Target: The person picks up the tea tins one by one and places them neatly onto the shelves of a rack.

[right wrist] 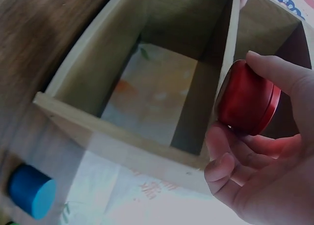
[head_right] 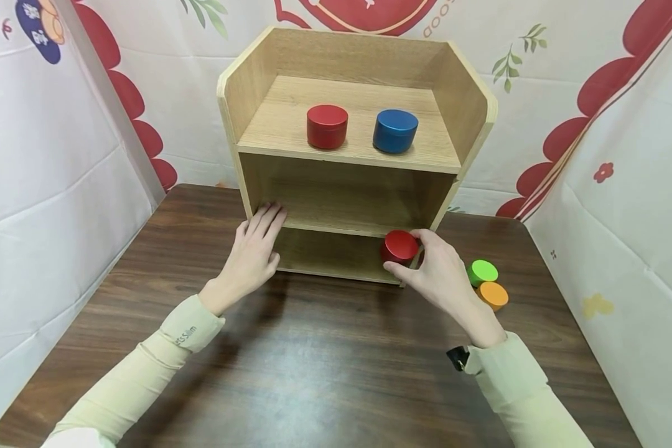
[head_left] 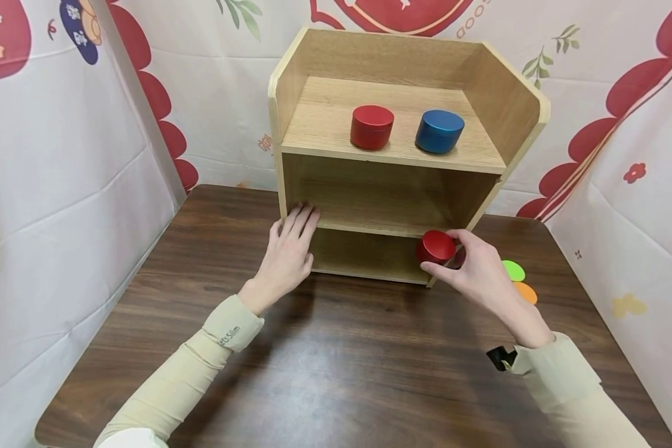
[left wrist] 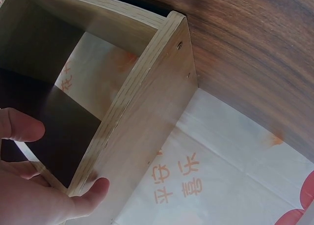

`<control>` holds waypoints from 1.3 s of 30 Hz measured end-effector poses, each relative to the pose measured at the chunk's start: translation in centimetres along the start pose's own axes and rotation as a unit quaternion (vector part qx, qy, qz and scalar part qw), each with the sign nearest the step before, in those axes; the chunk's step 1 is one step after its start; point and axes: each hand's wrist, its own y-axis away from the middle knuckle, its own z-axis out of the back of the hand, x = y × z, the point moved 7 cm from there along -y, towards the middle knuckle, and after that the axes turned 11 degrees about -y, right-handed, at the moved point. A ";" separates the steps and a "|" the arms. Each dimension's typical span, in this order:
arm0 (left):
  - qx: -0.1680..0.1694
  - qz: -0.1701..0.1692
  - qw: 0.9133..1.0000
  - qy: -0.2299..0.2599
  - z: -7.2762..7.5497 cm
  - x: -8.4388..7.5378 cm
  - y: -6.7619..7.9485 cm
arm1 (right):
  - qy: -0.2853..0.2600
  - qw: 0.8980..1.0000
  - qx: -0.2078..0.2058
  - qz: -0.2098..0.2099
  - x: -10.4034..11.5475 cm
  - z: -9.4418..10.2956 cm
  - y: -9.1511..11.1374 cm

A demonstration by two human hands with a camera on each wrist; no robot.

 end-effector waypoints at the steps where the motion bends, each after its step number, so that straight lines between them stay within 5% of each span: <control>1: 0.000 0.000 1.000 0.001 0.0 0.0 0.0 | 0.001 1.000 0.001 0.001 0.3 -0.1 -0.2; 39: -0.008 0.001 1.000 -0.022 0.1 0.0 0.0 | -0.047 0.998 0.027 0.028 6.4 -6.3 -8.7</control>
